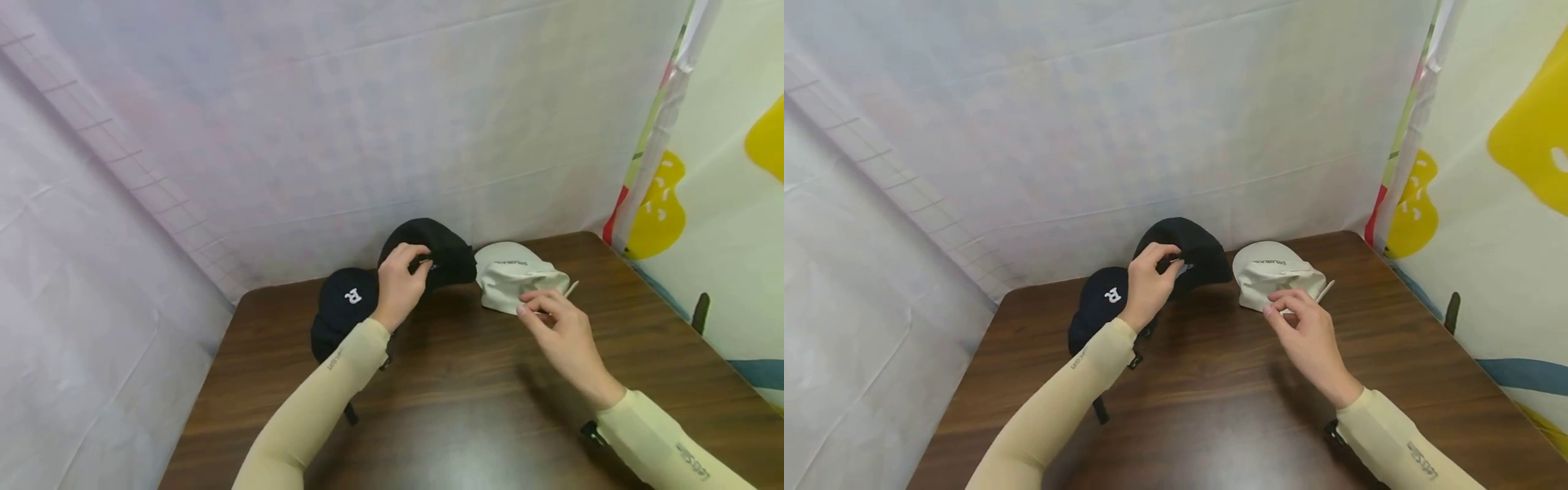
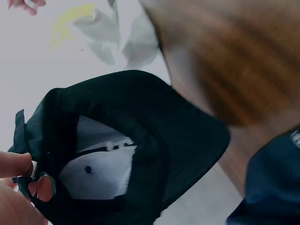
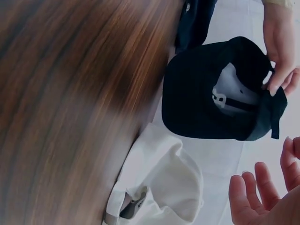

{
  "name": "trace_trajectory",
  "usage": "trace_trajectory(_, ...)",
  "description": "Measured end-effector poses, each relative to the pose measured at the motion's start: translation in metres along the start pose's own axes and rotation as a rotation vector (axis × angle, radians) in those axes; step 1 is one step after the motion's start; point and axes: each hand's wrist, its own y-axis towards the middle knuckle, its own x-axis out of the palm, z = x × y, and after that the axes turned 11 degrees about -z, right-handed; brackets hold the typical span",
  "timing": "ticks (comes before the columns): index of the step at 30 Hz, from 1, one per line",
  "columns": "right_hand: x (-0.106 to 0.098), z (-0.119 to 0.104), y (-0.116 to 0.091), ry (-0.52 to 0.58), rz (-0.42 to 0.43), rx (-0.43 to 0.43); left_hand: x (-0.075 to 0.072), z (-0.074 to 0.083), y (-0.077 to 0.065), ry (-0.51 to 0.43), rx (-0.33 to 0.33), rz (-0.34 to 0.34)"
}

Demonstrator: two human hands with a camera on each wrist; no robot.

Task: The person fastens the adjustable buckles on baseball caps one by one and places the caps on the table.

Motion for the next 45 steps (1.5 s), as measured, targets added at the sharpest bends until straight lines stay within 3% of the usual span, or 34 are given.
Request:
trace_trajectory(7,0.002,0.0,-0.002,0.015,-0.008,0.017,0.014,0.004,-0.028,0.068,0.012,-0.157)
trace_trajectory(11,0.002,0.0,-0.003,0.007,-0.008,0.024,0.022,0.003,-0.038,0.098,-0.035,-0.25)
trace_trajectory(16,0.004,0.001,-0.005,0.011,-0.009,0.023,0.032,-0.004,-0.04,0.117,-0.121,-0.335)
trace_trajectory(28,0.006,0.0,-0.007,0.026,-0.032,0.04,0.049,-0.017,-0.041,0.157,-0.225,-0.578)
trace_trajectory(32,0.006,-0.001,-0.006,0.04,-0.042,0.049,0.054,-0.017,-0.041,0.145,-0.226,-0.616)
trace_trajectory(39,0.007,-0.003,-0.004,0.051,-0.064,0.061,0.055,-0.016,-0.042,0.16,-0.231,-0.594)
trace_trajectory(45,-0.001,-0.009,0.009,0.032,-0.09,0.024,0.037,0.0,-0.042,0.171,-0.201,-0.581)
